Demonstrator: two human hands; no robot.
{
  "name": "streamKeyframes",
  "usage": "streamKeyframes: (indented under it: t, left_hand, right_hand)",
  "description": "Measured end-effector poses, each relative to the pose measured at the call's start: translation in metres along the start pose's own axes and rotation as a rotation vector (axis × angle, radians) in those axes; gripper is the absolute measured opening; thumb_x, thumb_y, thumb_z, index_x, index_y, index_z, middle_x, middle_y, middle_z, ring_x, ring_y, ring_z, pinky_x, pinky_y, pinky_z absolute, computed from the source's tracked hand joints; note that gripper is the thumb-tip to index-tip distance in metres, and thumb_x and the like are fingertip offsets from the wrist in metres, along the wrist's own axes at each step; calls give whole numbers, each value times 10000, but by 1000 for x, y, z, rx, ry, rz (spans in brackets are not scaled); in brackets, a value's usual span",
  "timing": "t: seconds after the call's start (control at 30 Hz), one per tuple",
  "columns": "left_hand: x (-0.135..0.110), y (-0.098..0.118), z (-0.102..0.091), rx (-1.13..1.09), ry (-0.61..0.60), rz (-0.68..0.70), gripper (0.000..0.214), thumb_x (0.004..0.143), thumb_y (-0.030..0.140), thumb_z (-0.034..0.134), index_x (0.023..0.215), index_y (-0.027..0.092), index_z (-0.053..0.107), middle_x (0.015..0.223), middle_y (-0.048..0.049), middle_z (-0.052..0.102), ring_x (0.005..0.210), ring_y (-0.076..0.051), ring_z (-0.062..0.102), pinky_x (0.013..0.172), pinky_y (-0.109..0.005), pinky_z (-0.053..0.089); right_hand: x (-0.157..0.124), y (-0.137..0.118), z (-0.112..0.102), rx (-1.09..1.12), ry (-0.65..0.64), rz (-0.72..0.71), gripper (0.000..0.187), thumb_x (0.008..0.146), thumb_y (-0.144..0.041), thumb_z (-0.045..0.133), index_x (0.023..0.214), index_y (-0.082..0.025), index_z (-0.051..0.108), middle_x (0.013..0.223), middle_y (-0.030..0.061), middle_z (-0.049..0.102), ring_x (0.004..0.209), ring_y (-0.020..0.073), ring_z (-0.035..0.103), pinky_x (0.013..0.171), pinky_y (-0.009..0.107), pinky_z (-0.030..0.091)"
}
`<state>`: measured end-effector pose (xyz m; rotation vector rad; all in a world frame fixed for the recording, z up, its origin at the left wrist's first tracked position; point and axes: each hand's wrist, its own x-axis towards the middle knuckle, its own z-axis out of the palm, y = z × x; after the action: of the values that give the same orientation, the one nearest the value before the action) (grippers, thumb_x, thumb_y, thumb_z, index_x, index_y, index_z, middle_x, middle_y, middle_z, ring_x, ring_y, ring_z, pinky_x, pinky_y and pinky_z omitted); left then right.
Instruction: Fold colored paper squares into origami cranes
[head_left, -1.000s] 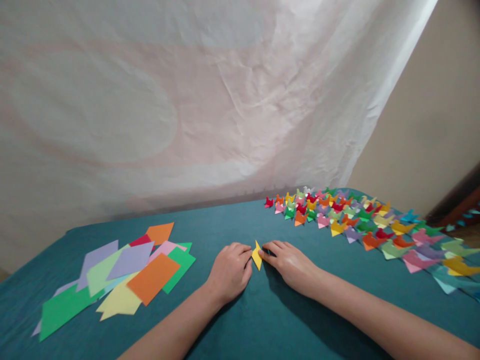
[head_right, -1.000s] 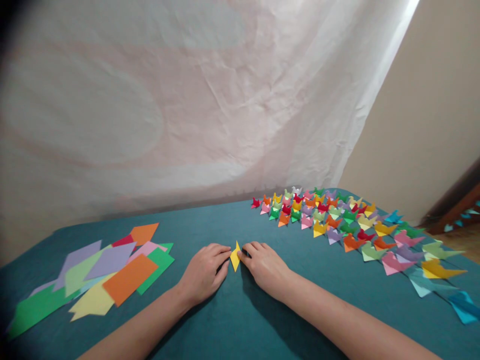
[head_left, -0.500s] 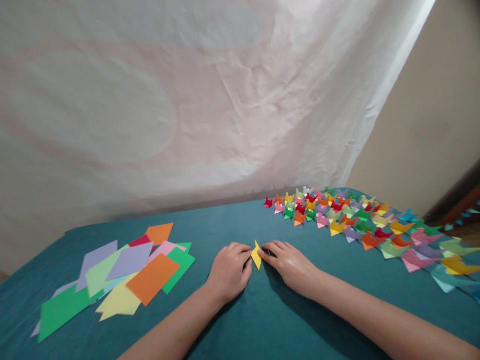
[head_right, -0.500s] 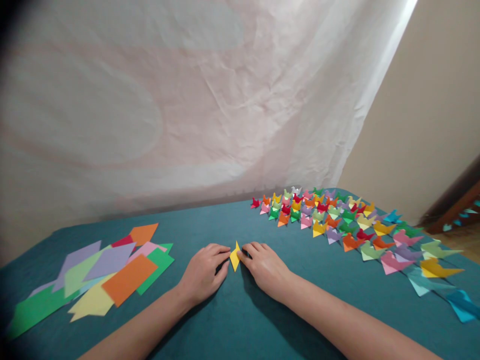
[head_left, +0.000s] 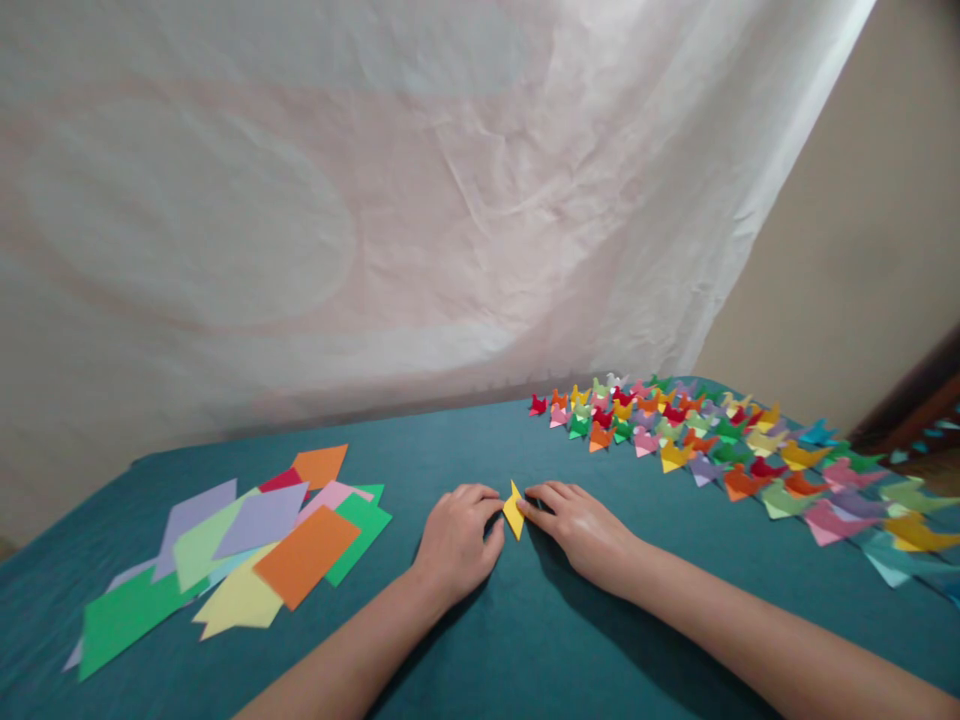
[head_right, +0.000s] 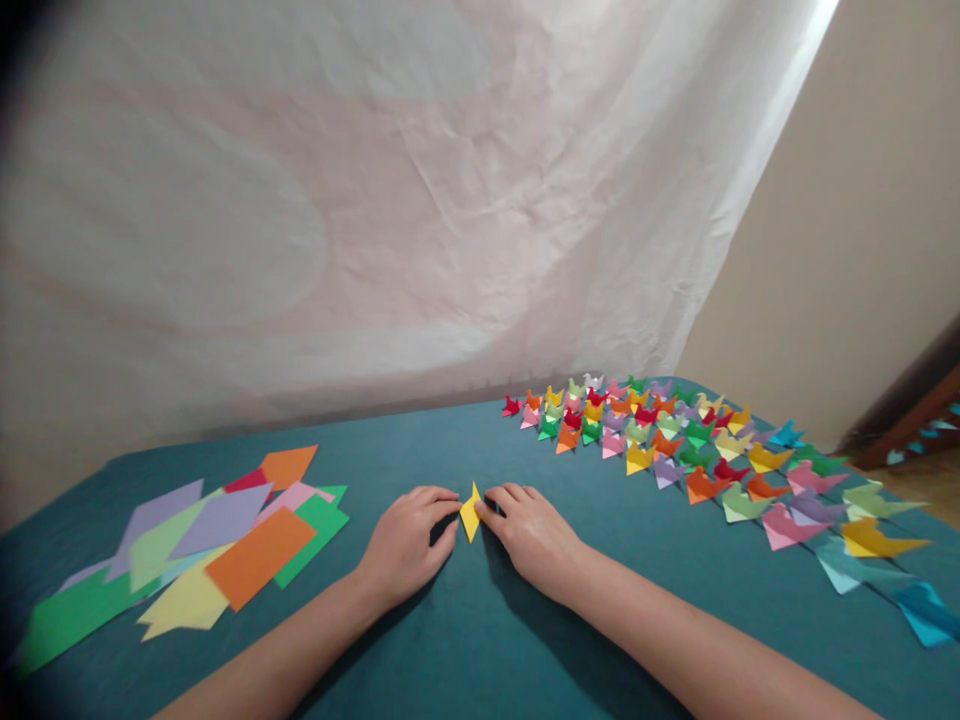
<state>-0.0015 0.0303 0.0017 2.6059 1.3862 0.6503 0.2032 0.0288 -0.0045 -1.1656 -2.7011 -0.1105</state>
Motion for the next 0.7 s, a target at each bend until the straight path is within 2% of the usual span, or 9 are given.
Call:
streamKeyframes:
  t: [0.37, 0.7]
  left_hand:
    - [4, -7, 10, -172, 78, -145, 128, 750, 194, 614, 876, 192, 639, 1074, -70, 596, 1056, -240, 525, 907, -396, 416]
    - [6, -12, 13, -270, 81, -161, 125, 743, 163, 616, 854, 203, 656, 1040, -56, 609, 1024, -219, 546, 927, -385, 411]
  right_hand:
    - [-1, 0, 0, 16, 8, -6, 466, 882, -77, 424, 1326, -213, 457, 1206, 123, 547, 1083, 247, 489, 871, 393, 426]
    - [-1, -1, -1, 11, -13, 7, 467, 876, -71, 418, 1320, -205, 463, 1216, 122, 540, 1084, 253, 486, 879, 394, 425]
